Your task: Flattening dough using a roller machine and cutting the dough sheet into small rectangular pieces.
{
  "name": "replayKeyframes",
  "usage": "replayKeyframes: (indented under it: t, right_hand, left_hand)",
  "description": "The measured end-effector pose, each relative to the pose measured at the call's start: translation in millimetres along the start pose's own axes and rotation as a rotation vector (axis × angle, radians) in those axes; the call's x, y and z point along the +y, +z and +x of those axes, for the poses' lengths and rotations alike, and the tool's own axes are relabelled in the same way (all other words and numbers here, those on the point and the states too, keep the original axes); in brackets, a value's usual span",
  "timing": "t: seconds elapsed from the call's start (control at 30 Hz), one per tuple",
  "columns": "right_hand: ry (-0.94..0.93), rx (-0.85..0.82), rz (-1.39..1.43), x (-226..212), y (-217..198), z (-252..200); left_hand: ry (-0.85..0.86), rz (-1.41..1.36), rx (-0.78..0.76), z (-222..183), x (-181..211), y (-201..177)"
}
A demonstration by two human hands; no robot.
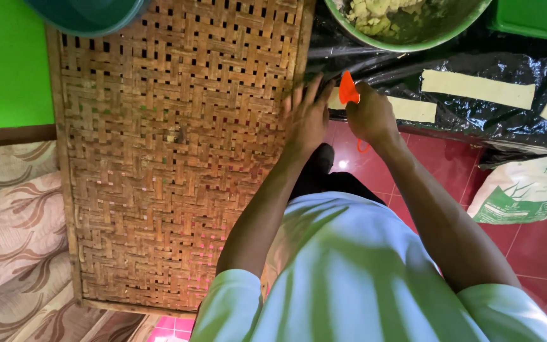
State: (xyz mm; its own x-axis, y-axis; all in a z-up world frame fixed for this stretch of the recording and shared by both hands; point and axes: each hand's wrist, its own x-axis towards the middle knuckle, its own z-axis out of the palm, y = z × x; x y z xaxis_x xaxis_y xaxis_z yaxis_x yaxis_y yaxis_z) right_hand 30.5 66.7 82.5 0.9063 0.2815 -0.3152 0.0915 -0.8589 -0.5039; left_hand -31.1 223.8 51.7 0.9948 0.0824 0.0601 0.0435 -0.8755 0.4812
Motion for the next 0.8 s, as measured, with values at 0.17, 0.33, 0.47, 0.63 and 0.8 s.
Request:
replayKeyframes:
  t: [0.17, 0.33, 0.47, 0.63, 0.8]
  right_hand:
    - [0.012, -0.038, 0.003, 2, 4, 12]
    - [-0.049, -0.050, 0.002, 15, 20, 20]
    - [-0.059, -0.067, 0.028, 13, 25, 22]
    - [-0.079, -0.069, -0.007, 1, 21, 11]
    - [-0.031, -0.090, 0.036, -19, -2, -18]
  left_hand:
    - [0.038, -0.005, -0.048, 1, -7, 25]
    - [0.080, 0.042, 0.006, 2, 1, 25]
    - [0.036, 0.041, -0.033, 7, 8, 12]
    - [0.011, 0.031, -0.067, 6, 6, 22]
    - [-0.015, -0.027, -0.039, 7, 17, 7]
